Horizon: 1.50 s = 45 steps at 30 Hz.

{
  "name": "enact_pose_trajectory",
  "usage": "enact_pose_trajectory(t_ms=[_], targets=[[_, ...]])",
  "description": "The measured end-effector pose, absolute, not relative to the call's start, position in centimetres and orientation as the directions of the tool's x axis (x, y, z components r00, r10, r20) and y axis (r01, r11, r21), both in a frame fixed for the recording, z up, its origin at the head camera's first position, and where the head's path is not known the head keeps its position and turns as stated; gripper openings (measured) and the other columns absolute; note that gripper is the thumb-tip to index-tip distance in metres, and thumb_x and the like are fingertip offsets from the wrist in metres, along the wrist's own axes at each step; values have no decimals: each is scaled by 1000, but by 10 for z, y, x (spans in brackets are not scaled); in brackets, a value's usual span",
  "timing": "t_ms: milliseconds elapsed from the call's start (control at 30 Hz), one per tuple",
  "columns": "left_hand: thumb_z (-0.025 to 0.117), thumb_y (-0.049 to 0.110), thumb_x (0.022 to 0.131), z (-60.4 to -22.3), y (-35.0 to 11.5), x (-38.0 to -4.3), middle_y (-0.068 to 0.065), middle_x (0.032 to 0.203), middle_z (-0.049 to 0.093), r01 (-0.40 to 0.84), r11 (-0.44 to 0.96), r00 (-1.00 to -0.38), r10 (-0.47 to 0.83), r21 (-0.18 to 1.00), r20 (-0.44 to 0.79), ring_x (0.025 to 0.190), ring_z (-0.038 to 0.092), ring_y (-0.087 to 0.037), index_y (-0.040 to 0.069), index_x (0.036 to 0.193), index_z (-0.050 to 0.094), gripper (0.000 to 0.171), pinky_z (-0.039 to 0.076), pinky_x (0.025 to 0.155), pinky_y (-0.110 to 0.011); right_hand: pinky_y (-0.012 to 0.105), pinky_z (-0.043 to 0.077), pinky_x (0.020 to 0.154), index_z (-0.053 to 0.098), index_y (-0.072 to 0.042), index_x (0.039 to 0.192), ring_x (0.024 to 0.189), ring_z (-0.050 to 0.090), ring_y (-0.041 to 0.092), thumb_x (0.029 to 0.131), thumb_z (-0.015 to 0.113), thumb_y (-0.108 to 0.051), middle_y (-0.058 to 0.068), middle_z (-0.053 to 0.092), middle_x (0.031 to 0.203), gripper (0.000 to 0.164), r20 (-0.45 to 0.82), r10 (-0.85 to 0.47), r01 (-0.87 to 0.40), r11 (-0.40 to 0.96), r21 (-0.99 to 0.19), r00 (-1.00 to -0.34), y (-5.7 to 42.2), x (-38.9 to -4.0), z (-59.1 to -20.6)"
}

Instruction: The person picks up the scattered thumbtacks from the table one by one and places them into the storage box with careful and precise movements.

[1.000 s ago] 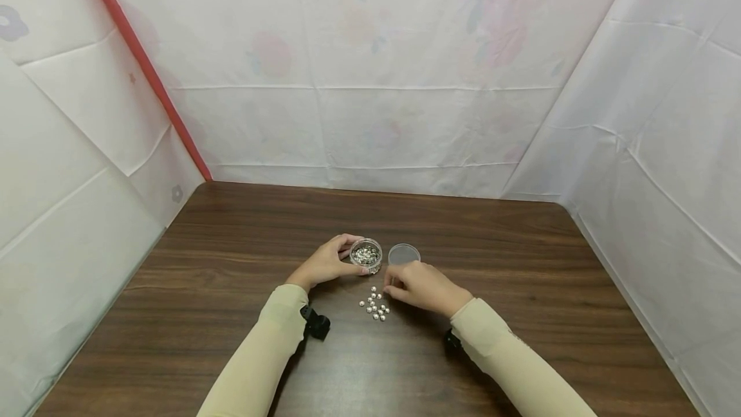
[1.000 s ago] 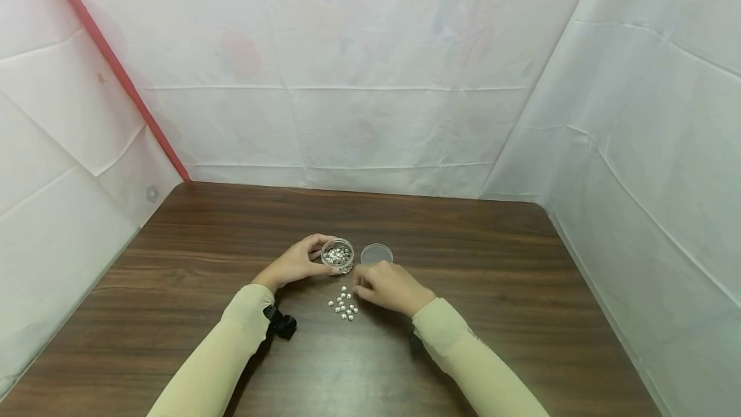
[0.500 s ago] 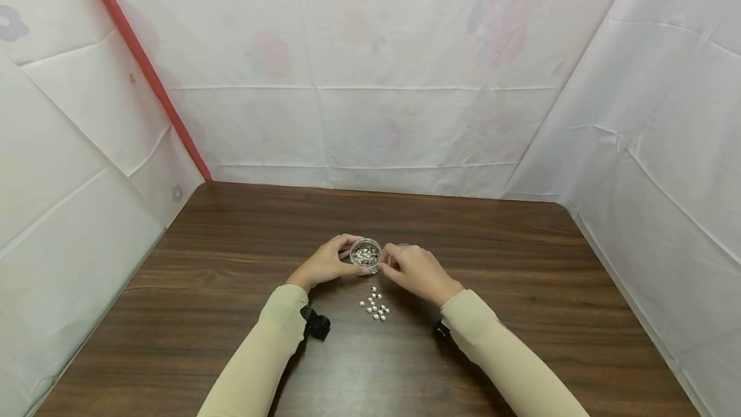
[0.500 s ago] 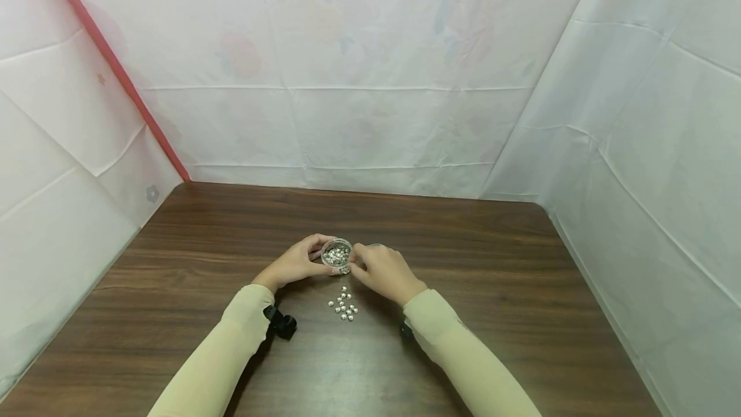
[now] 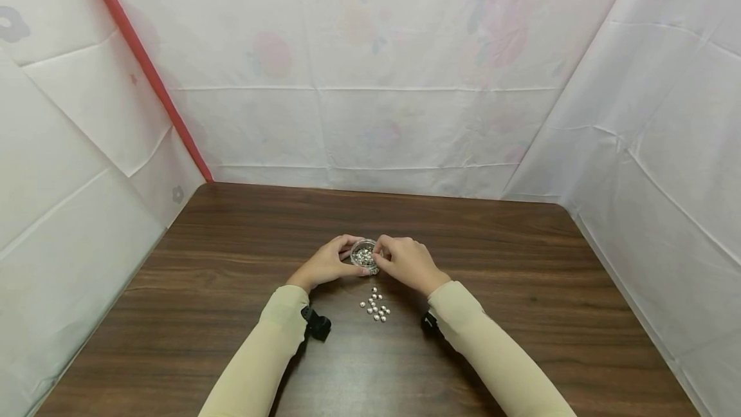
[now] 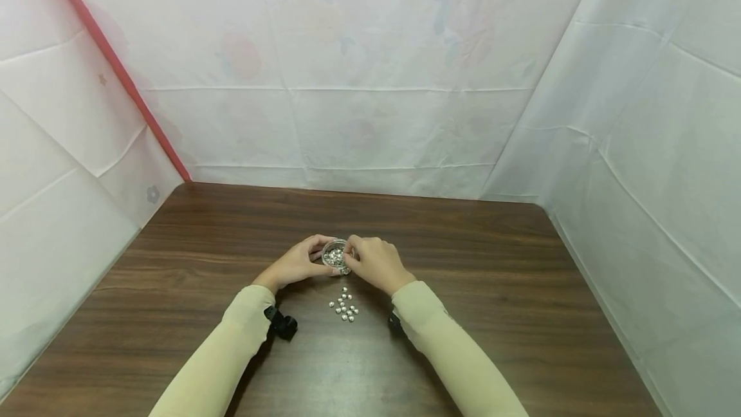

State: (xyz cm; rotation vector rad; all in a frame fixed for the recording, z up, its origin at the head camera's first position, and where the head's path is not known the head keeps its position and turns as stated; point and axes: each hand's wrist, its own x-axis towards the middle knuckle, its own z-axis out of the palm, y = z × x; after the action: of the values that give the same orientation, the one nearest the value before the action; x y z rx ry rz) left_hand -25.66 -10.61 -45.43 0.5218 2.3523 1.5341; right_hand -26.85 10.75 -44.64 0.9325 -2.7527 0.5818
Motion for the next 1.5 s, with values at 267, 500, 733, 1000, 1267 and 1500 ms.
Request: enact_pose_trajectory(t_ms=[267,500,733,1000,1267,1500], targets=[[81,28,72,-483,-107,-270,-7,134,43,137,343,-913,408,929,-16,124,41,-22,18,131,49,68,40,104,-46,22,39,38,62,-24,96,44,42,2,90,58,-30,-15,53,63,10,245,-541,-594,747,-300,-804,106,-271,-447],[83,36,67,-487,-107,-272,-1,130,46,139,352,-922,388,925,-9,121,44,-16,25,127,51,69,43,102,-42,23,42,42,64,-25,97,49,45,1,89,59,-31,-17,57,67,11,240,-536,-588,749,-306,-809,109,-268,-446],[83,35,67,-487,-108,-272,-2,128,47,145,368,-926,377,918,-4,118,46,-14,24,126,51,68,44,102,-40,21,42,42,63,-27,96,50,46,-2,89,58,-32,-17,61,71,10,241,-548,-598,752,-279,-801,113,-263,-445],[83,33,68,-482,-107,-270,-4,128,48,155,361,-922,388,920,3,118,46,-15,20,126,51,68,44,102,-39,21,43,42,64,-28,95,53,47,-2,89,59,-32,-18,60,71,8,227,-565,-609,743,-278,-793,118,-253,-442],[83,33,68,-484,-107,-271,0,129,48,124,343,-922,387,931,-20,120,44,-14,24,126,52,67,43,103,-37,23,48,49,64,-27,93,59,50,-3,88,61,-29,-18,62,73,6,183,-607,-631,713,-306,-773,121,-245,-443],[83,33,68,-484,-106,-270,-1,129,48,131,339,-921,389,932,-12,120,45,-16,23,127,52,68,43,102,-38,30,53,55,64,-27,90,63,52,-4,87,63,-31,-16,64,74,5,137,-629,-635,704,-318,-766,125,-240,-444]])
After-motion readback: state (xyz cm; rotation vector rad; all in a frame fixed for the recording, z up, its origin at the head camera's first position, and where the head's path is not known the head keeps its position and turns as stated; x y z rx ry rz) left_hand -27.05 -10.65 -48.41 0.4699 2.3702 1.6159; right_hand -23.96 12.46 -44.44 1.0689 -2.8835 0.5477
